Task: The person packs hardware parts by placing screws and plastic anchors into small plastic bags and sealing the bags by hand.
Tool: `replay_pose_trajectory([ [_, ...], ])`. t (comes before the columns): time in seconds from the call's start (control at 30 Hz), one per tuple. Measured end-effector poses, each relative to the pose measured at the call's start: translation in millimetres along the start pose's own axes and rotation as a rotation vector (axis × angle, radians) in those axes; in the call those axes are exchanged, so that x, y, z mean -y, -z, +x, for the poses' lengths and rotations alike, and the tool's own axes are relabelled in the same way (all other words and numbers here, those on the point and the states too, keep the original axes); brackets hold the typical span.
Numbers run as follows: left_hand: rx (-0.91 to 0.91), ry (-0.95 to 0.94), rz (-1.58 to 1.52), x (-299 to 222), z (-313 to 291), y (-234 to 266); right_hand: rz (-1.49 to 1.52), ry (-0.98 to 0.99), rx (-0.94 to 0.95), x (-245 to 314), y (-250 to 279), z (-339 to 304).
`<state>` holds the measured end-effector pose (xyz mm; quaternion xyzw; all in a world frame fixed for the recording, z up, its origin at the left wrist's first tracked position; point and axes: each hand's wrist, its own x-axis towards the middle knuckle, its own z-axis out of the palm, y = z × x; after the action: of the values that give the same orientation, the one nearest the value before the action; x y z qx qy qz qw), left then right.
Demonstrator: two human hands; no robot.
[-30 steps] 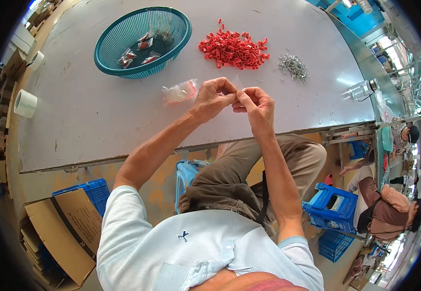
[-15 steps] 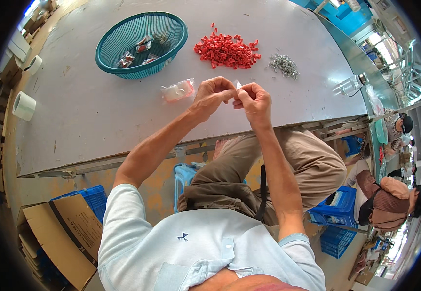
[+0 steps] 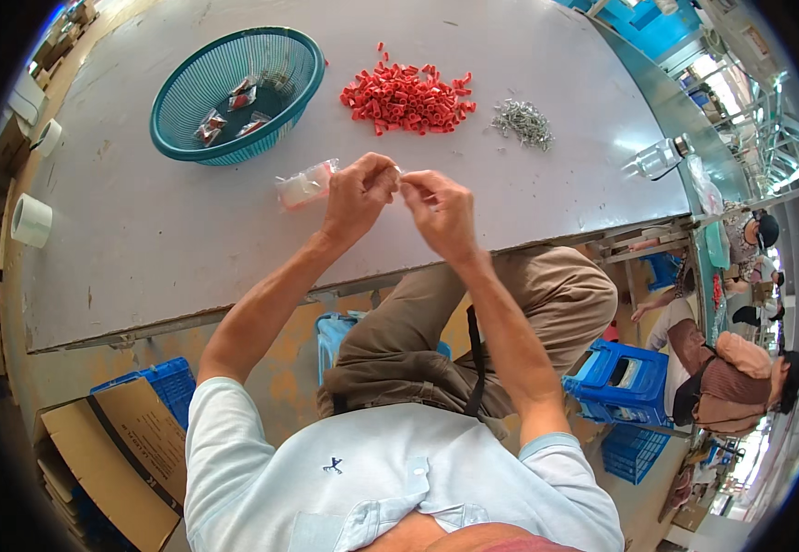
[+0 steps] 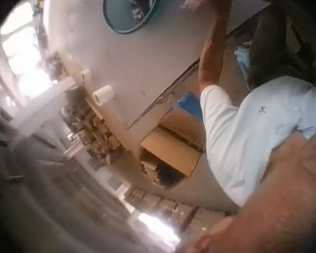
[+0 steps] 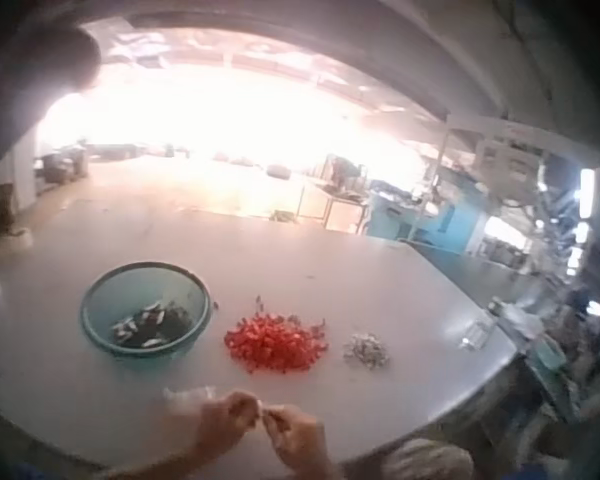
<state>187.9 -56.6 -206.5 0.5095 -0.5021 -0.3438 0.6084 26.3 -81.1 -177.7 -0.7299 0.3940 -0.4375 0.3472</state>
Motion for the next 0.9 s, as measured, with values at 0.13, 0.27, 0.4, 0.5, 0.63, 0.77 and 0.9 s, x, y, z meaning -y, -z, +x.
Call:
replay_pose_trajectory([
  [0.13,0.042,0.085,0.024,-2.0,8.2,1.9,-0.499,0.166,-0.011,-57.4,72.0,41.5],
  [0.27,0.049,0.078,-0.011,9.0,6.8,-7.1,-0.719,0.252,0.03,-94.6,83.4,75.2],
  [0.4,0.086,0.081,-0.031,10.3,9.4,-17.1,-0.787,0.277,0.218,-104.4,77.5,95.0],
  [0.5,0.207,0.107,0.062,3.2,20.9,-22.4,-0.836,0.311,0.316,-104.9,96.1,90.9],
  [0.63,0.231,0.087,0.059,10.6,37.8,-55.2,-0.802,0.355,0.294,-118.9,141.6,79.2],
  [0.77,0.193,0.063,0.041,21.0,39.5,-58.1,-0.751,0.285,0.233,-130.4,171.4,76.2],
  [0.9,0.167,0.181,-0.057,22.3,46.7,-49.3,-0.6,0.063,0.105,-132.4,180.3,88.3],
])
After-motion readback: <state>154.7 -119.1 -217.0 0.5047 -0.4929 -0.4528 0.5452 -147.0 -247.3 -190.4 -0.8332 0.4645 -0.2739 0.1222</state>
